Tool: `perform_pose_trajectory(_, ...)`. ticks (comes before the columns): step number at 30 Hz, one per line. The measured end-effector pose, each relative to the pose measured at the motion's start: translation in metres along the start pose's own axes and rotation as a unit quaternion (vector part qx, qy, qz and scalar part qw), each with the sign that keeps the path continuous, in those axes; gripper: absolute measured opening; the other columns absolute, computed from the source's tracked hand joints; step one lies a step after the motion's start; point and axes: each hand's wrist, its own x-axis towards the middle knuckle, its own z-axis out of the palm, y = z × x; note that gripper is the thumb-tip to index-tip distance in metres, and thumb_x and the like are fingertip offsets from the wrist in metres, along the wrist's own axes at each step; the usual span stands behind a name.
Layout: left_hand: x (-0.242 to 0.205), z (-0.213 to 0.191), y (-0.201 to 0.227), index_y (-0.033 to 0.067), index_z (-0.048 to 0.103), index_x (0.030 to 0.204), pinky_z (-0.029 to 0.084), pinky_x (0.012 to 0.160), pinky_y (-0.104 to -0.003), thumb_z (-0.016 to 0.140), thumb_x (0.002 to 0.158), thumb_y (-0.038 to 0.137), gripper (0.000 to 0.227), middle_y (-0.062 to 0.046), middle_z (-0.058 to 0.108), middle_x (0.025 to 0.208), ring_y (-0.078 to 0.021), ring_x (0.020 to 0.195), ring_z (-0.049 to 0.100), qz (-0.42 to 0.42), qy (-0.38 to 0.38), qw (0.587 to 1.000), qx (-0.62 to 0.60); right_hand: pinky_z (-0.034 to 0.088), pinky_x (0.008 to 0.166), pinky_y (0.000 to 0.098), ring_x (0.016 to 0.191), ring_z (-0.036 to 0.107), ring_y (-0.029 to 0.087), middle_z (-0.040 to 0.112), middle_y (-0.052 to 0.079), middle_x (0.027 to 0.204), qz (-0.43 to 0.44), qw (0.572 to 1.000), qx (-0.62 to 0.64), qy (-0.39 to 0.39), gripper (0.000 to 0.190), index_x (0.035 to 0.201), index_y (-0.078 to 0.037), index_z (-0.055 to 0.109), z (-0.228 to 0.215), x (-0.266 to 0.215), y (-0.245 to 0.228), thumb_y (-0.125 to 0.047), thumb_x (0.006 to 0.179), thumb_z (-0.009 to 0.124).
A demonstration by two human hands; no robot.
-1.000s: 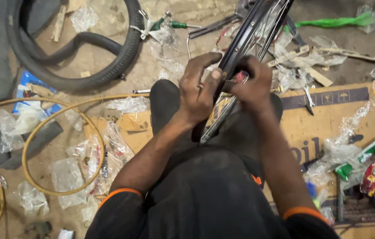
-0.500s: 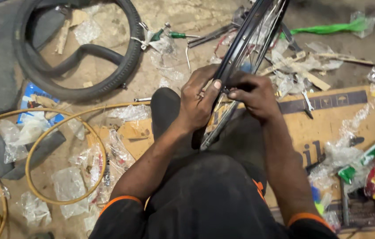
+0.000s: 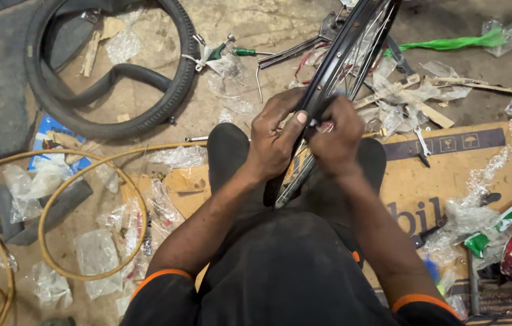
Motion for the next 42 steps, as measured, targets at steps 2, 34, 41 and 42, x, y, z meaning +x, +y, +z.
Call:
perform_pose_trajectory(2,0.000,0.001,-0.001,-0.0010,0.066,0.131,0.048,0.115,-0.038,0.062,0.104,0.016,0.032,-0.019,0.067,0.135,-0.0308,0.131,0.064,-0.006,-0.004,1.000,-0.004,0.047,0.070,0.0420,0.079,0.059,0.035,0.057,0.015,0.086,-0.107,0.990,-0.027,0.092,0.026,0.080,-0.004,0.051,0.011,0.003,-0.012,-0.003,0.077,0.077)
perform_pose_trajectory(34,-0.007,-0.029,0.007,-0.0017,0.069,0.125,0.054,0.104,-0.038,0.062,0.102,0.010,0.027,-0.019,0.070,0.126,-0.0321,0.120,0.069,0.022,0.042,0.996,0.074,0.059,0.092,0.0313,0.105,0.068,0.013,0.070,0.006,0.115,0.217,0.871,0.427,-0.112,0.026,0.120,0.002,0.065,0.044,-0.034,0.038,0.001,0.094,0.070)
perform_pose_trajectory(41,-0.003,-0.018,0.004,-0.0039,0.062,0.134,0.052,0.108,-0.039,0.060,0.103,0.012,0.035,-0.022,0.065,0.136,-0.0345,0.126,0.064,0.036,0.018,0.996,0.075,0.054,0.087,0.0274,0.099,0.065,0.013,0.072,0.007,0.110,0.218,0.867,0.383,-0.234,0.025,0.126,-0.001,0.069,0.026,-0.012,0.057,-0.013,0.107,0.059)
perform_pose_trajectory(42,-0.001,-0.017,0.005,-0.0037,0.062,0.134,0.051,0.108,-0.039,0.059,0.104,0.013,0.035,-0.022,0.065,0.136,-0.0349,0.127,0.064,0.040,0.013,0.996,0.074,0.053,0.089,0.0275,0.100,0.066,0.014,0.074,0.007,0.111,0.195,0.873,0.374,-0.246,0.026,0.125,-0.002,0.069,0.023,-0.008,0.056,-0.015,0.106,0.058)
